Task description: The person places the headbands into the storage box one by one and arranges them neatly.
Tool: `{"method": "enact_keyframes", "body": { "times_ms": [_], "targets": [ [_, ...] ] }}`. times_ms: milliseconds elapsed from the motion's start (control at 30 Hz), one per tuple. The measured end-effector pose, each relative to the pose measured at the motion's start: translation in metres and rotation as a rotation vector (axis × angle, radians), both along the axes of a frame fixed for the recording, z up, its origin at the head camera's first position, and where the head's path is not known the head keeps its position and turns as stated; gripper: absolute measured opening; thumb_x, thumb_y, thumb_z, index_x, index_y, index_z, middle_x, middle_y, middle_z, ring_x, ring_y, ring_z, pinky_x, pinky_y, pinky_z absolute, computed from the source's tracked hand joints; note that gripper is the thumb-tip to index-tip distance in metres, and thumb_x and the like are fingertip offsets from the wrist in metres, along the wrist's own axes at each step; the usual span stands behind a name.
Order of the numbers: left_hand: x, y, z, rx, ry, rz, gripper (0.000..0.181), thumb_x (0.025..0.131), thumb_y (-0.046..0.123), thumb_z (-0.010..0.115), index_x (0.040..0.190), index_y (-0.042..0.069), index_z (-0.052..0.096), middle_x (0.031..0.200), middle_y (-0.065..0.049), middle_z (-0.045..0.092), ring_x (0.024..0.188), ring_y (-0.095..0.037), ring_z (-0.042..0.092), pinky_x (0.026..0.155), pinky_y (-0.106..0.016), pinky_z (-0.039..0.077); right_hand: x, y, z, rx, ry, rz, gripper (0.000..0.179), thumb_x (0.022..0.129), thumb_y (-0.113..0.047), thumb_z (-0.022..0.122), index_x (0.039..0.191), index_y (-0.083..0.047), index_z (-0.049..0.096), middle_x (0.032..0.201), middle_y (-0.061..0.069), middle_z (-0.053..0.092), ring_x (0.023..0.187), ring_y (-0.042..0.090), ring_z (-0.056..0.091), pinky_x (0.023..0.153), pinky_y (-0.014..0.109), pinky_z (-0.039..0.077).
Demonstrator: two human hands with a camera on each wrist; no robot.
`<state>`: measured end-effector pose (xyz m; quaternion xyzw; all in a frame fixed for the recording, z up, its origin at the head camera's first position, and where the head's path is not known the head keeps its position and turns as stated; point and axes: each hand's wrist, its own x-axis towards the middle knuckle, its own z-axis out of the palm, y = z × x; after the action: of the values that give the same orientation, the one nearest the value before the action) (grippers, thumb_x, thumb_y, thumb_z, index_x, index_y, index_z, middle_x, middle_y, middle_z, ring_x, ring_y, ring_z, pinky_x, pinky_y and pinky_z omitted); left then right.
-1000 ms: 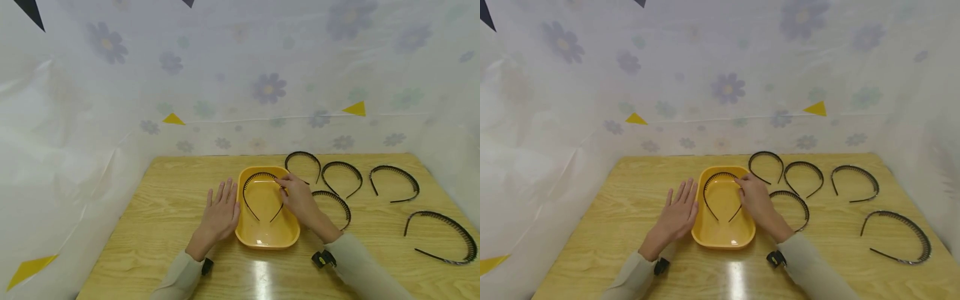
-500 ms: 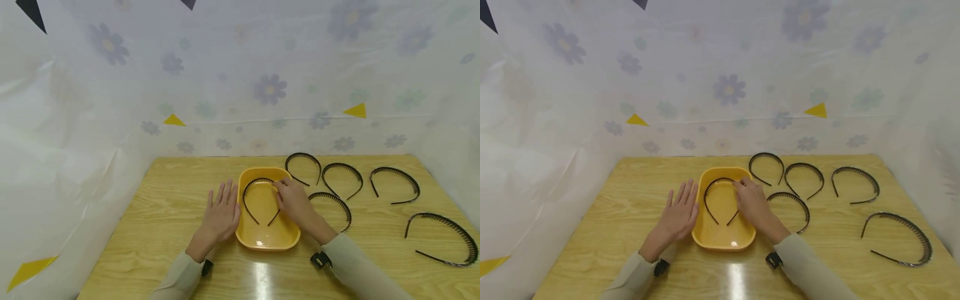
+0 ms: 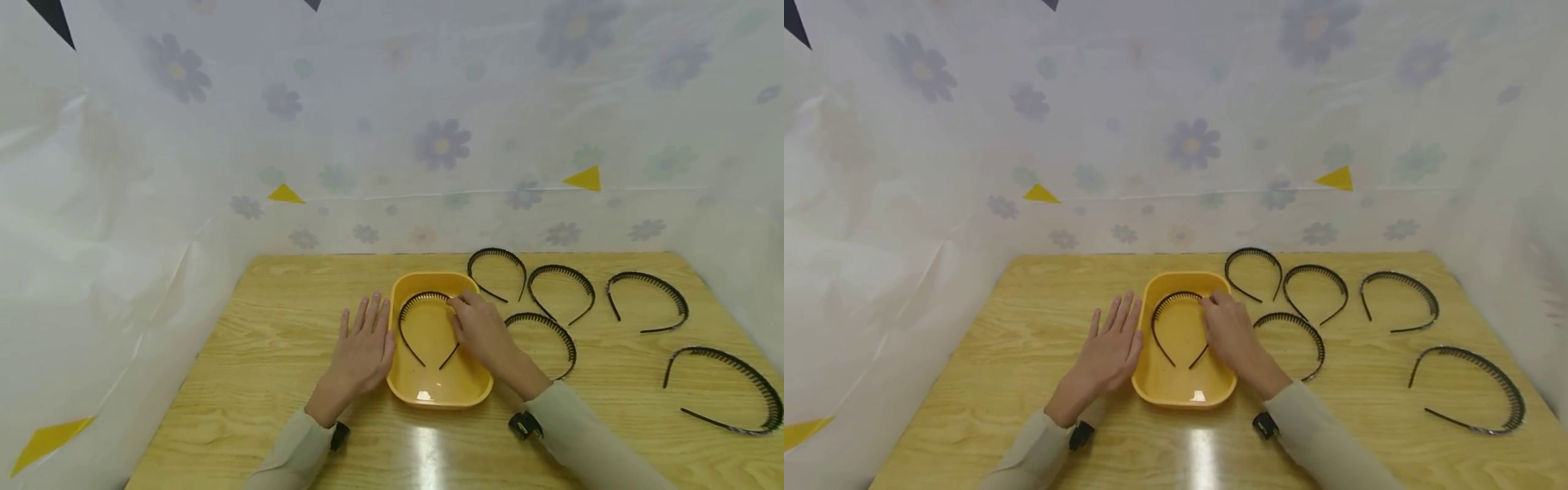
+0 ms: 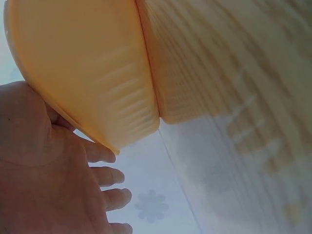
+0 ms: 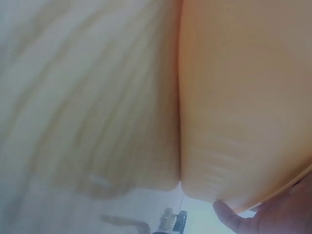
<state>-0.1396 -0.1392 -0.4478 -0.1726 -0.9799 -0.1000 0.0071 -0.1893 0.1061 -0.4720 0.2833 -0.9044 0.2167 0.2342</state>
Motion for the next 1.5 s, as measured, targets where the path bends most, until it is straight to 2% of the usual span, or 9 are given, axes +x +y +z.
{"method": "enact_keyframes", "body": {
  "times_ms": [367,600,833,1033,1300,1500],
  "targets": [
    [-0.001,0.0,0.001,-0.015,-0.017,0.006,0.06,0.112,0.032,0.024,0.166,0.009,0.01,0.172,-0.01,0.002,0.157,-0.03,0.0,0.122,-0.061,0.001,0.0,-0.001,0.0,0.016,0.016,-0.003,0.015,0.086,0.01,0.073,0.101,0.006,0.075,0.092,0.019,0.067,0.081,0.033,0.065,0.069,0.046,0.056],
    [0.0,0.0,0.0,-0.003,-0.008,0.002,0.06,0.112,0.032,0.025,0.165,0.008,0.012,0.172,-0.013,0.006,0.157,-0.032,0.002,0.122,-0.063,0.003,0.0,-0.002,-0.002,0.003,0.0,-0.018,0.011,0.088,0.006,0.074,0.099,0.005,0.075,0.093,0.02,0.067,0.08,0.033,0.064,0.066,0.047,0.055],
    [0.0,0.0,0.001,0.004,-0.019,0.008,0.06,0.112,0.033,0.025,0.166,0.009,0.011,0.172,-0.011,0.004,0.157,-0.032,0.001,0.121,-0.063,0.002,-0.001,0.0,-0.002,-0.031,0.055,-0.005,0.015,0.085,0.005,0.078,0.1,0.004,0.077,0.095,0.018,0.068,0.081,0.033,0.065,0.07,0.046,0.055],
    [0.001,0.001,0.0,0.015,-0.025,0.013,0.06,0.112,0.032,0.026,0.166,0.01,0.011,0.172,-0.01,0.001,0.157,-0.032,-0.001,0.121,-0.064,0.0,0.003,0.004,0.005,-0.09,0.033,0.017,0.019,0.084,0.002,0.08,0.103,0.003,0.077,0.101,0.017,0.069,0.089,0.034,0.066,0.076,0.046,0.057],
    [0.001,0.003,0.001,0.014,-0.017,0.013,0.06,0.112,0.032,0.026,0.166,0.009,0.012,0.172,-0.012,0.002,0.157,-0.034,-0.001,0.121,-0.065,0.001,0.013,0.018,0.023,-0.14,-0.033,-0.022,0.028,0.083,0.001,0.082,0.11,0.002,0.077,0.112,0.016,0.068,0.106,0.036,0.063,0.088,0.05,0.054],
    [0.002,0.002,-0.001,0.02,-0.007,0.014,0.059,0.112,0.031,0.027,0.166,0.008,0.014,0.172,-0.012,0.003,0.157,-0.035,0.002,0.121,-0.065,0.002,0.022,0.028,0.03,-0.189,-0.03,-0.037,0.029,0.082,0.003,0.082,0.111,0.001,0.077,0.112,0.016,0.068,0.107,0.037,0.062,0.084,0.05,0.056]
  ]
}}
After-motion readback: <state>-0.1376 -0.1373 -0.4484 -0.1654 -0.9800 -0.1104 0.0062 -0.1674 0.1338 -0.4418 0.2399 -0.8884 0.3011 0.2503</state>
